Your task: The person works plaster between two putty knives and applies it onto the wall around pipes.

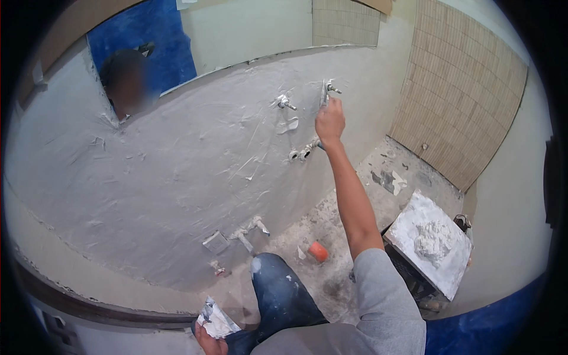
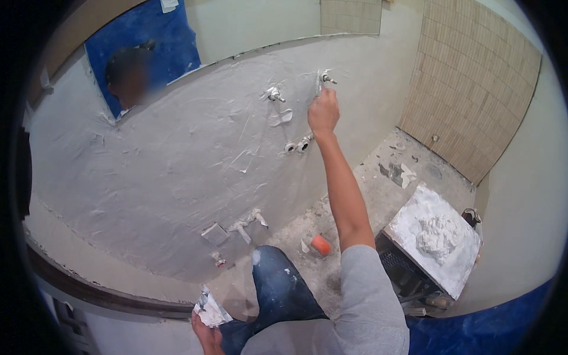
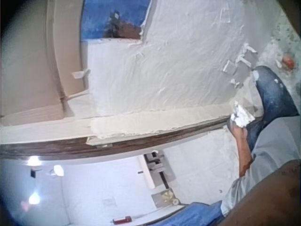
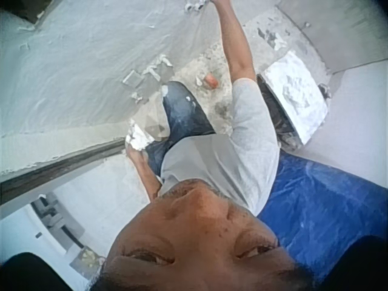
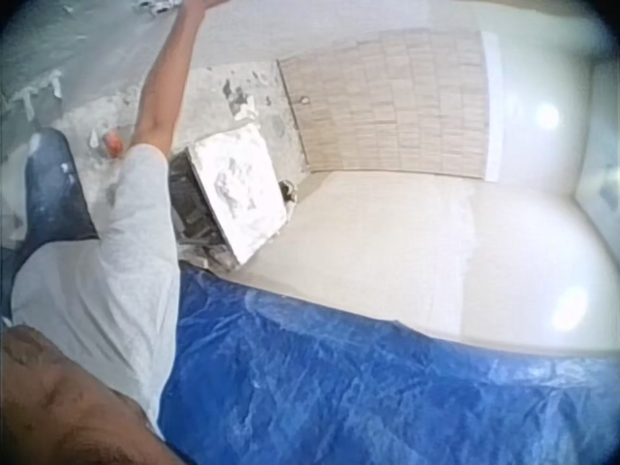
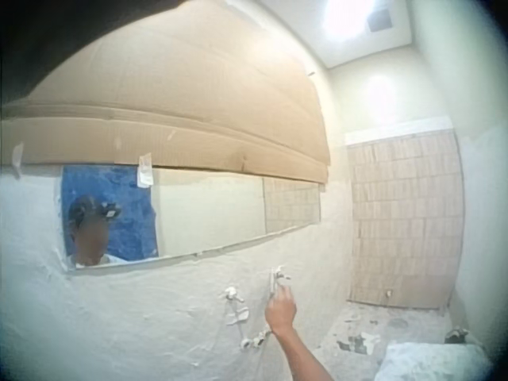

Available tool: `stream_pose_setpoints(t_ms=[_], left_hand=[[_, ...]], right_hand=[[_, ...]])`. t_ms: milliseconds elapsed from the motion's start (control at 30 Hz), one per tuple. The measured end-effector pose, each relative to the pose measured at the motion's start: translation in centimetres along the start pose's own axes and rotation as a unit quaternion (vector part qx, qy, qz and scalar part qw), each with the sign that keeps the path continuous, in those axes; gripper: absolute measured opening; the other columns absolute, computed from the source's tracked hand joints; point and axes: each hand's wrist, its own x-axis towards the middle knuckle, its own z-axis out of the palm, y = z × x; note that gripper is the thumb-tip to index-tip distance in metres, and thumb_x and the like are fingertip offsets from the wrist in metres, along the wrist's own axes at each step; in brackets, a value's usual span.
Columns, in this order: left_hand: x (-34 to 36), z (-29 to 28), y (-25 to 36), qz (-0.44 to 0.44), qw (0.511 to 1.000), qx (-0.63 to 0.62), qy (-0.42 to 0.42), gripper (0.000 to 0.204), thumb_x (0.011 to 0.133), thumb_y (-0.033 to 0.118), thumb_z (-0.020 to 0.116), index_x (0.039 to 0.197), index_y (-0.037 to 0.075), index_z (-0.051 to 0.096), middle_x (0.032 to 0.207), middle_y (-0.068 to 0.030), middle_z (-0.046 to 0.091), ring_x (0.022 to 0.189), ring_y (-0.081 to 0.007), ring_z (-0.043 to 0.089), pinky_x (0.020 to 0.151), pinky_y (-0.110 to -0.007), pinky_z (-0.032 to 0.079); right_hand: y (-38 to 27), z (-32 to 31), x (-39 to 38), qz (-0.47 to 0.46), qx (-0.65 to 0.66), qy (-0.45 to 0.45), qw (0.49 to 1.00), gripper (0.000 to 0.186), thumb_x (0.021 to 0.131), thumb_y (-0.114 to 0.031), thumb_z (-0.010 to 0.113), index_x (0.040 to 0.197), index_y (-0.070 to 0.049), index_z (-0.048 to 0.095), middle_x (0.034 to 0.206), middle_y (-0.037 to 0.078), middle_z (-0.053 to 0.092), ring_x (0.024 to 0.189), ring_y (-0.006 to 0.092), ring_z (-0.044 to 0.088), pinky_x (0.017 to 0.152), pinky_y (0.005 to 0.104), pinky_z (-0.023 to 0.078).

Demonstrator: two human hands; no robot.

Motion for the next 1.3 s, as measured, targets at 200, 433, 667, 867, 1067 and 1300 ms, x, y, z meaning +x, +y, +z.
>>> stream_pose_setpoints(t_ms=[200, 433, 667, 867, 1067, 1300], left_hand=[[-0.7, -0.5, -0.1, -0.010, 0.997, -0.024, 0.070, 0.032, 0.098, 0.016, 0.047, 0.126, 0.003, 0.054, 0.118, -0.0114, 0.064, 0.103, -0.0268, 0.067, 0.086, -0.039, 0.058], [-1.1, 0.3, 0.7, -0.003, 1.000, 0.010, 0.021, 0.031, 0.098, 0.018, 0.048, 0.125, 0.003, 0.054, 0.117, -0.0111, 0.064, 0.103, -0.0266, 0.067, 0.084, -0.039, 0.058], [-1.5, -0.2, 0.9, -0.028, 0.996, -0.044, 0.068, 0.031, 0.098, 0.019, 0.048, 0.125, 0.005, 0.055, 0.114, -0.0095, 0.065, 0.102, -0.0252, 0.067, 0.082, -0.039, 0.058], [-1.5, 1.0, 1.2, 0.011, 0.999, 0.030, 0.020, 0.029, 0.097, 0.018, 0.047, 0.122, 0.006, 0.056, 0.110, -0.0082, 0.064, 0.099, -0.0234, 0.067, 0.082, -0.038, 0.058], [-1.6, 2.0, 1.4, -0.002, 1.000, 0.027, -0.002, 0.026, 0.096, 0.015, 0.047, 0.119, 0.006, 0.057, 0.109, -0.0077, 0.065, 0.097, -0.0230, 0.068, 0.081, -0.036, 0.058], [-1.5, 1.8, 0.5, -0.001, 1.000, -0.003, -0.008, 0.027, 0.097, 0.013, 0.046, 0.120, 0.006, 0.056, 0.108, -0.0079, 0.065, 0.096, -0.0229, 0.068, 0.079, -0.037, 0.059]], right_hand=[[-4.8, 0.1, -4.9, -0.102, 0.002, -0.011, 0.995, 0.035, 0.088, -0.007, 0.055, 0.122, -0.003, 0.060, 0.110, 0.014, 0.056, 0.102, 0.0346, 0.060, 0.080, 0.0458, 0.053], [-1.9, -1.5, -1.3, -0.024, -0.024, 0.021, 0.999, 0.033, 0.089, -0.005, 0.054, 0.121, -0.004, 0.061, 0.109, 0.013, 0.057, 0.103, 0.0331, 0.060, 0.080, 0.0450, 0.054], [-5.4, 0.0, -3.8, -0.085, -0.012, 0.006, 0.996, 0.032, 0.088, -0.007, 0.054, 0.120, -0.003, 0.062, 0.109, 0.013, 0.059, 0.101, 0.0331, 0.061, 0.081, 0.0461, 0.053], [0.0, -2.4, -1.8, -0.046, 0.017, 0.010, 0.999, 0.034, 0.087, -0.006, 0.054, 0.119, -0.003, 0.062, 0.108, 0.014, 0.059, 0.099, 0.0339, 0.061, 0.081, 0.0464, 0.053], [-3.9, 1.1, -2.1, -0.087, -0.023, 0.038, 0.995, 0.035, 0.085, -0.005, 0.057, 0.119, -0.002, 0.062, 0.107, 0.014, 0.057, 0.099, 0.0342, 0.061, 0.082, 0.0459, 0.053], [-1.0, -3.0, -3.5, -0.046, 0.030, -0.014, 0.998, 0.038, 0.084, -0.005, 0.057, 0.121, -0.002, 0.060, 0.105, 0.016, 0.056, 0.097, 0.0362, 0.061, 0.081, 0.0464, 0.051]])
